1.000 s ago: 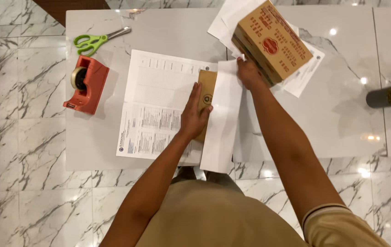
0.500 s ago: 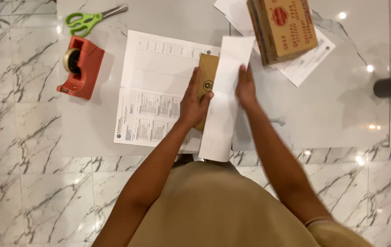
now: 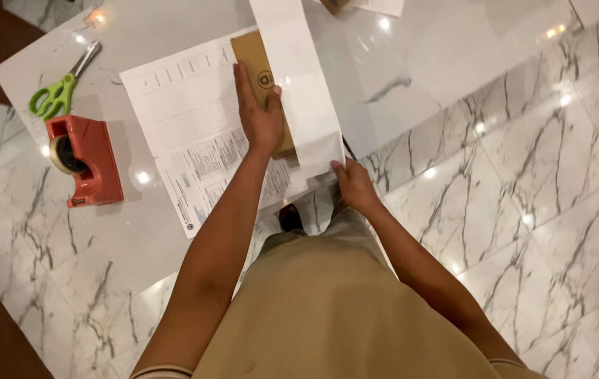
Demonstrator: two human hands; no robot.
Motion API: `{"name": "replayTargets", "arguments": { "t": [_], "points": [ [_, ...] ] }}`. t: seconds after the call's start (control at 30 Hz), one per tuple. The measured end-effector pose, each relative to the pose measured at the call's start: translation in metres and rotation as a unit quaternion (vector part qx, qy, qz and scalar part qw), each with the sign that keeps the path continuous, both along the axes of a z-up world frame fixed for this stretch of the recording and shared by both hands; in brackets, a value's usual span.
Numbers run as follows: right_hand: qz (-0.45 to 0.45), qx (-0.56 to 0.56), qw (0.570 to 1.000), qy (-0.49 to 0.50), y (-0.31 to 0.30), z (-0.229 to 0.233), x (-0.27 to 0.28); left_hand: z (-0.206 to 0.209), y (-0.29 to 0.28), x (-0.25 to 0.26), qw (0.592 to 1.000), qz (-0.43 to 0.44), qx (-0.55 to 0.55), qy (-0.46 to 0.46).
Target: The person wraps a small cardboard box using white paper and a tape dispenser. They fold the paper around the box, secure the edges with tape, and place the wrapped package into a white paper bag.
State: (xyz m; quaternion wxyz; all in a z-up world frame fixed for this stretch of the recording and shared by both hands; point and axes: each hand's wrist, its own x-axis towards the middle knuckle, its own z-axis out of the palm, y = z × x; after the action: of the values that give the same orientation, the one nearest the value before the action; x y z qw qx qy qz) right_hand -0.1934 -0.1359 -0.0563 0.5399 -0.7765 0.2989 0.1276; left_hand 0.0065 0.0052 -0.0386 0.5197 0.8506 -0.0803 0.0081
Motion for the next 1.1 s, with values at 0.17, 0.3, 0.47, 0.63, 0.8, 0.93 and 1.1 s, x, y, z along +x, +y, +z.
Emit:
{"name": "replayTargets", "arguments": {
  "t": [0.17, 0.3, 0.47, 0.63, 0.8, 0.93, 1.1],
  "points": [
    [-0.058, 0.19, 0.977, -0.075, -0.004, -0.014, -0.054, -0.01, 0.0, 0.009, 1.0, -0.006, 0.003, -0.028],
    [-0.132, 0.009, 0.986, -0.104, -0.018, 0.012, -0.078, -0.014, -0.001, 0.013, 1.0, -0.005, -0.008, -0.02],
    [-0.118, -0.053, 0.949, -0.287, -0.06, 0.069, -0.022, -0.013, -0.001, 0.011, 1.0, -0.005, -0.022, 0.008],
    [0.019, -0.145, 0.976, -0.162, -0.071, 0.08, 0.099, -0.006, -0.004, 0.009, 0.999, 0.007, -0.046, 0.01],
    [0.057, 0.032, 0.988, -0.139, -0.066, 0.058, 0.198, 0.012, 0.01, 0.012, 0.985, 0.024, -0.101, 0.134],
    [0.122, 0.15, 0.966, -0.173, -0.066, 0.029, 0.209, 0.02, 0.011, -0.006, 0.962, 0.032, -0.102, 0.252],
    [0.15, 0.07, 0.96, -0.226, -0.058, 0.017, 0.211, 0.012, -0.002, -0.023, 0.956, 0.059, -0.13, 0.256]
  ]
}}
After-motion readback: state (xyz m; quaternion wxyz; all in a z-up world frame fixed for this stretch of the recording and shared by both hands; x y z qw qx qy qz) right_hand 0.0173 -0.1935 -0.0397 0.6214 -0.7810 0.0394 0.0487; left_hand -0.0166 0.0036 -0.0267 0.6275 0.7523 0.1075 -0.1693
